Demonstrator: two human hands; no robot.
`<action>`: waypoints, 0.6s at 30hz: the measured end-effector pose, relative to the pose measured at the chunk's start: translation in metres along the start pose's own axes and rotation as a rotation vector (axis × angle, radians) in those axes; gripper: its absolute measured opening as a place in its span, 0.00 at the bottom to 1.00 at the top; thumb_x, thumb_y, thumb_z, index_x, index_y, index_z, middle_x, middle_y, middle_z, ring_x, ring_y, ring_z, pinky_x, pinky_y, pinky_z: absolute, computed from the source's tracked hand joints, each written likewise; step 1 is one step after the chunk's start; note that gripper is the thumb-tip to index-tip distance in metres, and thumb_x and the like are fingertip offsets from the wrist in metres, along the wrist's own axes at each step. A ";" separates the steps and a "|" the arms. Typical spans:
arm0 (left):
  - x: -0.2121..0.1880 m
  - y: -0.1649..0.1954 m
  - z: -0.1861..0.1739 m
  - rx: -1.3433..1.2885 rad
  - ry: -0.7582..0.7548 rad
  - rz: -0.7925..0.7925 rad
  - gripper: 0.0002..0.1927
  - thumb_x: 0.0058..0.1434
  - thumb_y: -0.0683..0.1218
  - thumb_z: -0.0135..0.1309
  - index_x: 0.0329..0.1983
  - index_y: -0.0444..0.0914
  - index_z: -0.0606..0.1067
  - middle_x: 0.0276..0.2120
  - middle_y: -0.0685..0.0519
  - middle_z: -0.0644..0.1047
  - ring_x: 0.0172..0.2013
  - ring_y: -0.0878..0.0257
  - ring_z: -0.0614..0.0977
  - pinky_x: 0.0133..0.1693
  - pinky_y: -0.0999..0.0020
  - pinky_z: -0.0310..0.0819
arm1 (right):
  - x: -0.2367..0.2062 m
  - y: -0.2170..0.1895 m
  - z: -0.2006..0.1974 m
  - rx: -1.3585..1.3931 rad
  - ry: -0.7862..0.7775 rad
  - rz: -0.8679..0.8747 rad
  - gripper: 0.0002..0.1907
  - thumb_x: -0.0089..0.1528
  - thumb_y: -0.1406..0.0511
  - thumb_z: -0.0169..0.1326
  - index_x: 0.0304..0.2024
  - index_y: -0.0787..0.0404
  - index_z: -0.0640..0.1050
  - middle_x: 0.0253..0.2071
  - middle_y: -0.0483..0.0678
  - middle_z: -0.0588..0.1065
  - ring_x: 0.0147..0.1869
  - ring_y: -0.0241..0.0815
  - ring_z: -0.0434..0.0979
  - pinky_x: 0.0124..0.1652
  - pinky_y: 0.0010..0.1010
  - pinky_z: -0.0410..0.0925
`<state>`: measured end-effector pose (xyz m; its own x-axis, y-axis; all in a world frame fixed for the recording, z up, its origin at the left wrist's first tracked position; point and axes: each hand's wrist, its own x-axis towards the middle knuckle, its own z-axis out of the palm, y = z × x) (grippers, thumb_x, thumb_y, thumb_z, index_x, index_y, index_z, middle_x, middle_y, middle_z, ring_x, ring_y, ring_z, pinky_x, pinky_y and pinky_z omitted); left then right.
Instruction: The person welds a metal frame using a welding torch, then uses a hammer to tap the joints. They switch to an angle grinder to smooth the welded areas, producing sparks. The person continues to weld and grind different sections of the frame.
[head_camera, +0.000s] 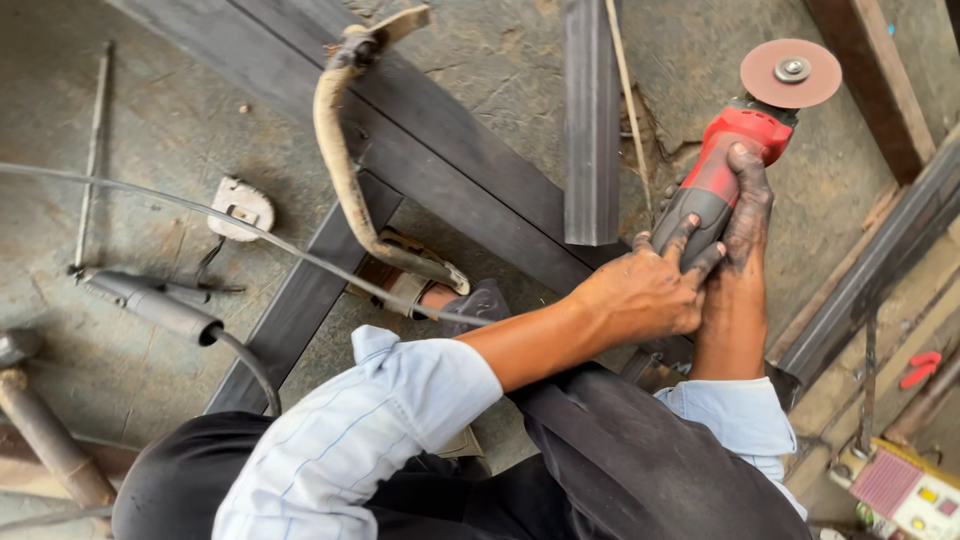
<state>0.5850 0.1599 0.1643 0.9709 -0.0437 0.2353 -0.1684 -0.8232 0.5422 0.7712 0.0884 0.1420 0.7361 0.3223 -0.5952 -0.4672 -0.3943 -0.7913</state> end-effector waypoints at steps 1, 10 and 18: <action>0.004 -0.001 0.005 0.012 0.083 -0.005 0.15 0.65 0.49 0.49 0.50 0.41 0.80 0.68 0.40 0.65 0.65 0.31 0.68 0.49 0.33 0.75 | 0.002 0.001 -0.008 -0.001 0.018 0.014 0.33 0.58 0.46 0.60 0.53 0.63 0.71 0.33 0.55 0.77 0.32 0.51 0.80 0.35 0.43 0.76; -0.103 -0.058 -0.010 -0.010 0.487 -0.695 0.16 0.59 0.40 0.58 0.52 0.42 0.76 0.43 0.50 0.77 0.46 0.52 0.79 0.46 0.55 0.74 | 0.076 0.014 -0.039 0.088 -0.116 -0.021 0.30 0.57 0.48 0.58 0.50 0.65 0.74 0.32 0.55 0.78 0.32 0.53 0.81 0.37 0.45 0.77; -0.225 -0.119 -0.036 -0.257 0.393 -1.556 0.37 0.62 0.65 0.62 0.54 0.28 0.71 0.45 0.35 0.78 0.43 0.40 0.80 0.46 0.49 0.73 | 0.108 0.065 -0.035 0.133 -0.125 0.038 0.31 0.58 0.47 0.61 0.53 0.60 0.73 0.33 0.53 0.77 0.33 0.51 0.80 0.37 0.43 0.76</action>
<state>0.3805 0.2879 0.0761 0.1263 0.8678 -0.4805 0.8194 0.1817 0.5436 0.8375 0.0677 0.0307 0.6540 0.4171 -0.6311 -0.5603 -0.2934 -0.7746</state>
